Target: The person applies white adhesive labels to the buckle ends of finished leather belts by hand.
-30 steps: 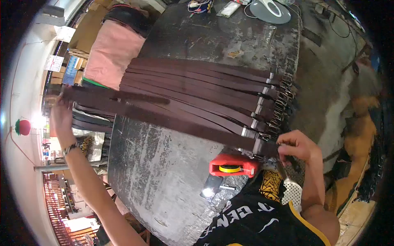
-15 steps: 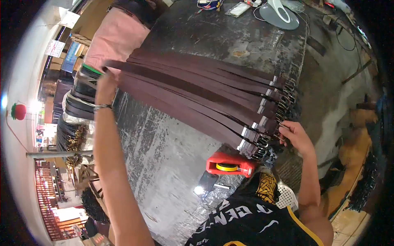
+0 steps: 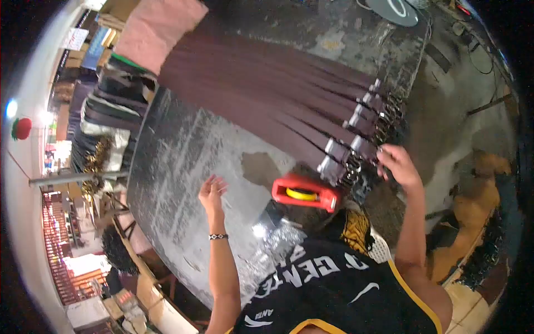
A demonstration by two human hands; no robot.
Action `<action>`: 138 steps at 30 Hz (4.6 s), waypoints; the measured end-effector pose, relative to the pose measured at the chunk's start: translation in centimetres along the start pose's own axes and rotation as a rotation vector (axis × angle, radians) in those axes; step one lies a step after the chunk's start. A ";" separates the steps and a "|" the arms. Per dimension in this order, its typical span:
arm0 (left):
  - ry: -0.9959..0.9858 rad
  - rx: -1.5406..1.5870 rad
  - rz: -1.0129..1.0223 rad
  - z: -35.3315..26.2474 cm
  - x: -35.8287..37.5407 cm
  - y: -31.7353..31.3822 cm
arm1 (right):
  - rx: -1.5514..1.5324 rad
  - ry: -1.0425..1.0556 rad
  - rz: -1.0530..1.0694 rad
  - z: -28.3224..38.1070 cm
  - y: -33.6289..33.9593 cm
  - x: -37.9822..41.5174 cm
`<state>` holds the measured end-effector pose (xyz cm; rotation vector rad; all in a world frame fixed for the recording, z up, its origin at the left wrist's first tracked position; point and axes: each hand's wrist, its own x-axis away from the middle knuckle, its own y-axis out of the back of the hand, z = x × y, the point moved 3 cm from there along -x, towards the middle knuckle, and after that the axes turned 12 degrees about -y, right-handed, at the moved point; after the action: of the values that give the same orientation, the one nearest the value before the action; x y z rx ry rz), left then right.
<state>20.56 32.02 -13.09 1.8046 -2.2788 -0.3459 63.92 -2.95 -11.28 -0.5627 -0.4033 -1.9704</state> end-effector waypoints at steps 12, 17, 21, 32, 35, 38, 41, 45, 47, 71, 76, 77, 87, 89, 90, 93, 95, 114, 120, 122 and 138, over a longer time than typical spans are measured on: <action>0.258 -0.452 -0.547 14.3 24.0 17.8 | 0.646 0.036 -0.526 3.2 -1.0 0.9; 0.560 -0.917 -0.616 17.2 39.4 18.7 | 0.510 0.160 -0.552 7.9 -3.4 2.7; 0.703 -1.102 -0.561 17.9 47.4 16.4 | 0.524 0.349 -0.191 11.1 -12.5 2.5; 0.884 0.442 -0.598 25.6 60.8 13.3 | 1.201 0.739 0.751 4.6 -44.5 16.8; 0.864 0.556 -0.946 29.0 66.8 15.7 | 1.418 0.808 1.038 0.2 -52.8 23.3; 0.971 0.546 -1.162 30.9 75.2 17.3 | 1.548 0.720 1.267 -4.0 -61.1 30.0; 1.021 0.586 -1.390 31.4 83.6 19.2 | 1.628 0.901 1.466 -7.6 -69.0 37.9; 0.945 0.601 -1.790 29.5 92.4 19.6 | 1.636 1.118 1.673 -12.1 -78.3 45.2; 0.895 0.604 -2.000 29.4 95.7 18.3 | 1.594 1.302 1.736 -15.0 -82.7 47.5; 1.305 0.443 -2.112 38.4 116.9 50.6 | 1.475 1.775 2.072 -40.9 -127.1 93.0; 1.255 0.346 -1.942 50.8 126.0 55.0 | 1.483 1.764 2.310 -50.4 -124.7 103.6; 1.282 0.378 -1.856 52.4 128.0 55.4 | 1.596 1.706 2.383 -51.8 -123.0 105.7; 1.248 0.310 -1.847 52.1 154.0 59.1 | 2.154 1.428 2.494 -71.7 -119.3 120.4; 1.291 0.478 -2.106 48.5 158.5 59.7 | 2.010 1.647 2.554 -72.7 -117.7 126.9; 1.224 0.561 -2.188 48.6 160.2 59.3 | 1.913 1.761 2.584 -73.8 -117.0 130.5; 1.030 0.764 -2.404 49.9 164.7 58.0 | 1.837 1.860 2.599 -79.1 -116.8 138.8; 0.943 0.845 -2.517 51.0 166.3 56.1 | 1.809 1.920 2.634 -83.9 -116.9 144.0; 0.978 0.188 -3.186 17.8 198.8 46.8 | 0.996 2.123 3.418 -110.8 -88.3 186.6; 1.000 0.062 -3.304 8.3 206.2 39.8 | 1.346 2.082 3.557 -117.8 -76.9 187.4; 1.108 0.038 -3.290 4.2 209.1 38.6 | 1.442 2.044 3.626 -119.0 -73.7 188.6; 1.196 0.209 -3.204 -1.9 224.5 30.1 | 0.800 2.604 3.657 -129.7 -46.4 209.0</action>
<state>-57.36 -180.10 2.98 -2.2833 -2.3854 -0.5941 -85.97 -203.39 -7.01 -1.8054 -1.3801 -2.9108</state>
